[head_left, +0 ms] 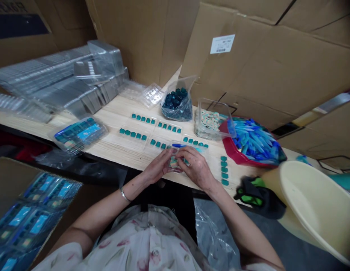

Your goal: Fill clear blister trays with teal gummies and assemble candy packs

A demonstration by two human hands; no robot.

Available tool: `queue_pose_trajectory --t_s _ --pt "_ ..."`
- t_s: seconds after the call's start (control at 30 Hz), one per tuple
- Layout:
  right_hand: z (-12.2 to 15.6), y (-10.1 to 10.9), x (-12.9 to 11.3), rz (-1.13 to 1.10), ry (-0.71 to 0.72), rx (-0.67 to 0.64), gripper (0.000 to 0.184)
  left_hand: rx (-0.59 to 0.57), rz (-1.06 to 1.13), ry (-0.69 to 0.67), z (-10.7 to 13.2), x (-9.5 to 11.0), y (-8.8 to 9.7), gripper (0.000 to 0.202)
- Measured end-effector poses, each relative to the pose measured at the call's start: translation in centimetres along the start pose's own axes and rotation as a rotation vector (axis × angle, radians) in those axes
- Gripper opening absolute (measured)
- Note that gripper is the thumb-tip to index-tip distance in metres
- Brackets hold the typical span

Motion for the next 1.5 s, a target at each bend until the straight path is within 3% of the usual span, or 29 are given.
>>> queue_pose_trajectory --t_s 0.17,0.33,0.5,0.63,0.83,1.1,1.33,1.5 --pt "0.1 0.0 -0.1 0.019 0.009 -0.004 0.012 -0.008 0.025 0.006 0.1 0.1 -0.1 0.029" --pt "-0.2 1.3 1.1 -0.058 -0.130 0.007 0.010 -0.028 0.012 0.035 0.0 -0.1 -0.2 0.032" --pt "-0.1 0.2 2.2 -0.216 -0.293 -0.201 0.010 -0.012 0.001 0.022 -0.1 0.0 0.0 0.032" --pt "0.0 -0.8 1.6 -0.164 -0.258 -0.245 0.011 -0.007 -0.010 0.008 0.0 0.1 -0.2 0.032" --pt "0.5 -0.6 0.8 -0.093 -0.219 -0.112 0.012 0.022 -0.023 0.008 0.2 0.3 -0.1 0.032" --pt "0.7 -0.5 0.2 -0.076 -0.117 -0.112 0.012 0.038 -0.033 -0.002 0.1 0.4 0.2 0.034" --pt "0.1 -1.8 -1.4 0.177 0.034 -0.235 0.013 0.061 -0.067 -0.006 0.2 -0.1 -0.2 0.032" --pt "0.3 -2.3 -1.6 0.311 -0.024 -0.202 0.012 0.098 -0.057 -0.031 -0.1 -0.2 0.2 0.029"
Point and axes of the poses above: each hand's wrist, its own z-axis away from the middle knuckle, its own y-axis out of the back of the hand, x = y × z, the point moved 8 cm from there along -z, towards the middle knuckle, and after that the axes turned 8 degrees about z, right-handed, at the moved point
